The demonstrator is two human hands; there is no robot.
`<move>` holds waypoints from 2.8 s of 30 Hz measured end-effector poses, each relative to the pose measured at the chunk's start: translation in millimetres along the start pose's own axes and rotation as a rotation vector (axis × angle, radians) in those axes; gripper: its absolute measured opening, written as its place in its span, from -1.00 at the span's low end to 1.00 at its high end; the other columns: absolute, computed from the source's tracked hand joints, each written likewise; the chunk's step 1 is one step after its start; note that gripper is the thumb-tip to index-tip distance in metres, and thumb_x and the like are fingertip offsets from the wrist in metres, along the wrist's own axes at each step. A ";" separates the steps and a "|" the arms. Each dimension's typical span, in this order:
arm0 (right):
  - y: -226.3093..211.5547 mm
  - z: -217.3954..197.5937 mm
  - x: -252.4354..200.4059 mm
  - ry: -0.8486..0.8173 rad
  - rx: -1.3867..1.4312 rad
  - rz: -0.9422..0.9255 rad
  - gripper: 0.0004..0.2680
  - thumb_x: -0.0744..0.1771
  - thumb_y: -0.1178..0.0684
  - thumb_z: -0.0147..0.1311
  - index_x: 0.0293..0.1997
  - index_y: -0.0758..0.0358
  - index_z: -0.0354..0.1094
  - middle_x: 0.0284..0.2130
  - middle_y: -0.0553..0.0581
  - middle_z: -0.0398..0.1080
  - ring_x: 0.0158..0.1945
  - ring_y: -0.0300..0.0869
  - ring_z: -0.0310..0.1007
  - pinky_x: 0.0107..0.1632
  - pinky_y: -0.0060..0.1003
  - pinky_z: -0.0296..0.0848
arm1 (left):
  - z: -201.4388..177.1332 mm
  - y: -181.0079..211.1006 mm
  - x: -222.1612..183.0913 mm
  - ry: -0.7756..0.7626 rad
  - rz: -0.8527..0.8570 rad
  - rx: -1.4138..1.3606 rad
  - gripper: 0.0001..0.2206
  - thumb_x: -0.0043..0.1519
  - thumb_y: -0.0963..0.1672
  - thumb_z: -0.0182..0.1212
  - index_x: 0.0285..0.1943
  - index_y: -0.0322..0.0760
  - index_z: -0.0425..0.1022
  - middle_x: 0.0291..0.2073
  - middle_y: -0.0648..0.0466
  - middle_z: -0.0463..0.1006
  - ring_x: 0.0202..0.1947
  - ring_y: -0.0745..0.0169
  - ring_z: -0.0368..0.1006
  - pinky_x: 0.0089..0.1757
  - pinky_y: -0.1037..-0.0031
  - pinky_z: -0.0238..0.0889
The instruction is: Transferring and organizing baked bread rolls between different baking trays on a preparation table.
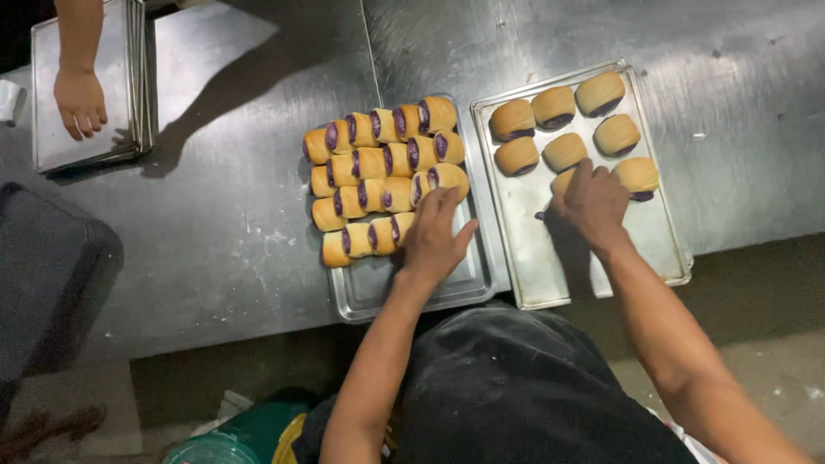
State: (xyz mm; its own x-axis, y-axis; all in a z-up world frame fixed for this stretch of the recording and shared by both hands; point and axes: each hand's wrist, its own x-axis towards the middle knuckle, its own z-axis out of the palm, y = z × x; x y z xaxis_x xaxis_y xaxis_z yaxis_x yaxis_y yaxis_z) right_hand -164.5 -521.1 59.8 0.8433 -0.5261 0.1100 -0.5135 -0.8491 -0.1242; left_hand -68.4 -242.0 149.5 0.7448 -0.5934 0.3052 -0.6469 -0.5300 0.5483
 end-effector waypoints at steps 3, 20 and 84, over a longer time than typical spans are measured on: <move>2.7 -16.9 -10.7 -0.085 0.029 -0.047 -0.44 0.18 -0.23 0.38 0.13 0.34 0.26 -0.23 0.36 0.44 -0.15 0.18 0.48 -0.20 0.07 0.46 | 71.6 -2.1 26.3 -0.039 0.017 -0.112 -0.47 0.15 -0.10 0.42 0.28 -0.38 0.39 0.13 -0.16 0.43 0.17 -0.25 0.38 0.08 0.14 0.33; 6.5 -56.0 -59.1 -0.272 0.021 -0.073 -0.40 0.19 -0.50 0.21 0.01 0.31 0.34 -0.21 0.23 0.43 -0.14 0.09 0.43 -0.20 0.06 0.35 | 176.0 40.9 80.1 -0.287 0.295 0.215 -0.43 0.01 -0.11 0.27 0.30 -0.03 0.40 0.23 0.04 0.43 0.14 -0.11 0.39 -0.02 0.08 0.39; 42.6 22.8 -50.8 -0.067 0.181 -0.265 -0.91 0.30 0.08 0.24 -0.18 0.18 0.52 -0.31 0.22 0.46 -0.18 0.12 0.48 -0.11 -0.01 0.48 | 41.1 -26.2 -88.0 -0.170 -0.340 0.205 -0.78 0.21 -0.11 0.32 -0.03 -0.25 0.47 -0.15 -0.12 0.47 -0.21 -0.25 0.54 -0.24 -0.02 0.38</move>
State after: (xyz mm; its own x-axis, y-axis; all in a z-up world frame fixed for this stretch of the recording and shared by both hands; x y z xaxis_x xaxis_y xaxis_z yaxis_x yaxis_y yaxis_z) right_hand -225.6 -529.5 26.4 0.9556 -0.2780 0.0977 -0.2427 -0.9305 -0.2743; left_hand -123.8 -200.8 76.2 0.8947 -0.4465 -0.0081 -0.4013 -0.8118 0.4241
